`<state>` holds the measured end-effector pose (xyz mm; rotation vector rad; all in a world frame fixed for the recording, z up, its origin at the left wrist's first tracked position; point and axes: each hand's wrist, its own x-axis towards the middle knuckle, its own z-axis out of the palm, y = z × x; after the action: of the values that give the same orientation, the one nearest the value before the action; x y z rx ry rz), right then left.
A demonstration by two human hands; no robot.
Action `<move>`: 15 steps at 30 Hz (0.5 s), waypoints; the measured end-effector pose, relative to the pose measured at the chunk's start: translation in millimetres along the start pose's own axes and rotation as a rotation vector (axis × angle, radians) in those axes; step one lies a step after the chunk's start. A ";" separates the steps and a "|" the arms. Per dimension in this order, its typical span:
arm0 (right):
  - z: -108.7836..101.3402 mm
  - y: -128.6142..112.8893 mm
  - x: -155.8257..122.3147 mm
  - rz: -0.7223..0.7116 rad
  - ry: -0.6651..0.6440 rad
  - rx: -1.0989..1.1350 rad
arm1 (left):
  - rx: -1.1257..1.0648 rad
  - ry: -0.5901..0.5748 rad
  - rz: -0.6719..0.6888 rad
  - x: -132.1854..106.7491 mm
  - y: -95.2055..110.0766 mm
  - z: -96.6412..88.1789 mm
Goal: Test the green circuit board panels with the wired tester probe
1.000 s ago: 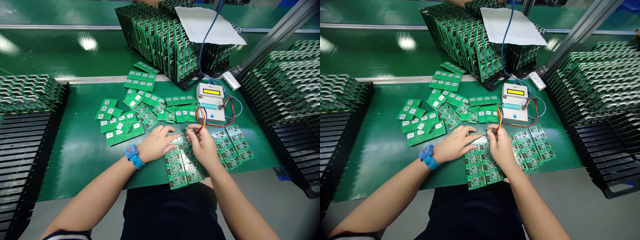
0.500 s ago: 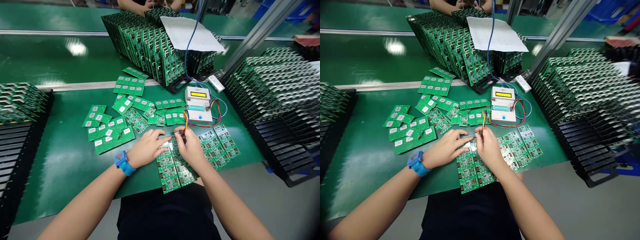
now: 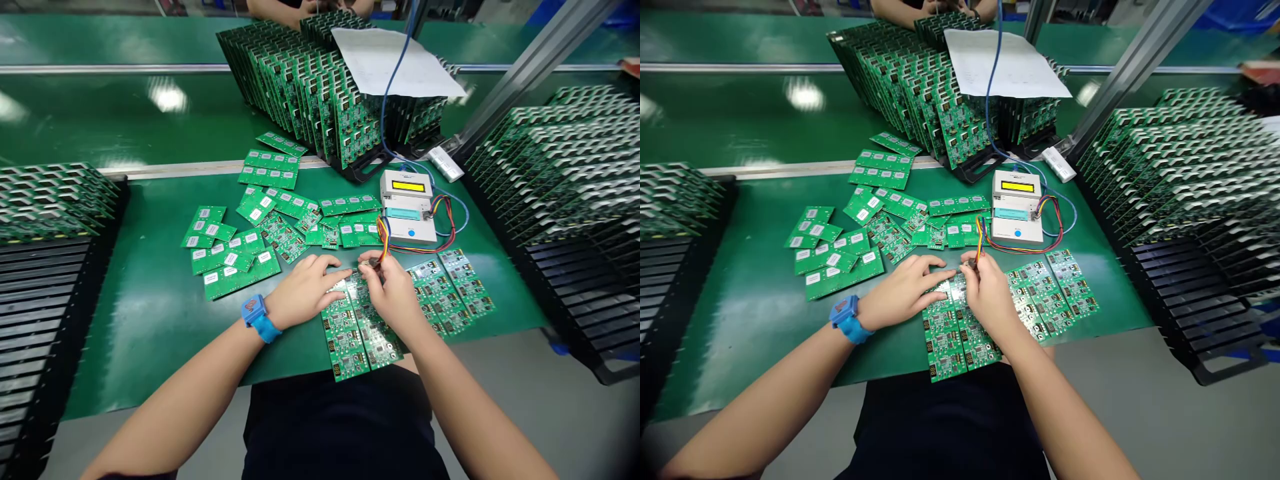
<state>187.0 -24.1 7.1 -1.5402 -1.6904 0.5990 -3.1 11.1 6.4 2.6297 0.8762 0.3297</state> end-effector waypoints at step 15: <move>1.0 4.6 -1.5 0.017 -0.017 0.003 | -0.045 -0.034 -0.098 -10.7 14.3 -21.5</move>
<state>189.0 -24.7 2.6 -1.5528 -1.6898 0.6244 -10.9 -0.8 30.6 2.5333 0.9709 0.2751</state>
